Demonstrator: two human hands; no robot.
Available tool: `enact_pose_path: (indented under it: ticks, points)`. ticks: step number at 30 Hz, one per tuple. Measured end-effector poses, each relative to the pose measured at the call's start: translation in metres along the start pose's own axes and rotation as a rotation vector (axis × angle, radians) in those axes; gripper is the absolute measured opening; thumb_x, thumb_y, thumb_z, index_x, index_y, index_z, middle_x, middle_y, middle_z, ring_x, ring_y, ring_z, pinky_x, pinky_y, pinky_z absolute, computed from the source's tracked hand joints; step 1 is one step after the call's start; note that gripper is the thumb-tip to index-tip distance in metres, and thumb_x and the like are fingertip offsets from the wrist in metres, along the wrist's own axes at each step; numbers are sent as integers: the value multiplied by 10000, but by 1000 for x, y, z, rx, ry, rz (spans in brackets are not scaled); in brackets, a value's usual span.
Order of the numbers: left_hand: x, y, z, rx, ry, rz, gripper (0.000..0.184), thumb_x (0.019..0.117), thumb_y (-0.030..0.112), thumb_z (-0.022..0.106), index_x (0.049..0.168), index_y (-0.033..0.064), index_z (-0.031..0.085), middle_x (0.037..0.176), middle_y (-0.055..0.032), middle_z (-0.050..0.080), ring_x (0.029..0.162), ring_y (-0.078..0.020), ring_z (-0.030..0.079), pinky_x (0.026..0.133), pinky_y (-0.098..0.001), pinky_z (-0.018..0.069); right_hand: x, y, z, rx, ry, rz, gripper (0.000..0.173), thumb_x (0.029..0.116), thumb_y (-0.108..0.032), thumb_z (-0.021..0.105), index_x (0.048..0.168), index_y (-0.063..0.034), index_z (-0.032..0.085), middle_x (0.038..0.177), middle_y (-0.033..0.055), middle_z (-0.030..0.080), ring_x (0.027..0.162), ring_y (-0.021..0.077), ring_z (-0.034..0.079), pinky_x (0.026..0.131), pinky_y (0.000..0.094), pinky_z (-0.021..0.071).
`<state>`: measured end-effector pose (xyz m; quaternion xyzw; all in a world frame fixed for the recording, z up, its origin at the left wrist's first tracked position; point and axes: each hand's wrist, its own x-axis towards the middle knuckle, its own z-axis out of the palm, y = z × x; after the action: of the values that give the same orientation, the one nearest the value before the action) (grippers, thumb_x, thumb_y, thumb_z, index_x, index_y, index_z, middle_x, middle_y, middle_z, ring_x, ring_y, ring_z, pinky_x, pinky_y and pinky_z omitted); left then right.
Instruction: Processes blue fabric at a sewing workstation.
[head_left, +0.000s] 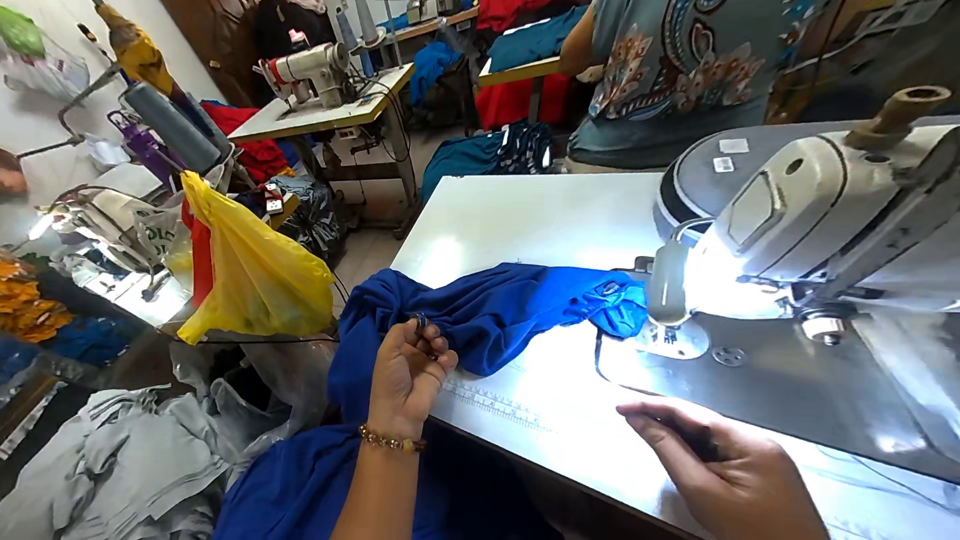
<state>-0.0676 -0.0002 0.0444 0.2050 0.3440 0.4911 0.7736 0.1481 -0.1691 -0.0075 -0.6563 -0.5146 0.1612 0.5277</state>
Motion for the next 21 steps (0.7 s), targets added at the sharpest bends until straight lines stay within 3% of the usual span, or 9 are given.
enact_pose_path:
  ticks: [21]
  points:
    - [8, 3, 2, -48, 90, 11, 233, 1066, 231, 424, 919, 131, 576, 771, -11, 593, 630, -116, 614, 590, -236, 546, -12, 13, -26, -32, 4, 143, 189, 955, -71, 577, 1006, 33, 727, 849, 30, 700, 685, -103, 540, 631, 85, 455]
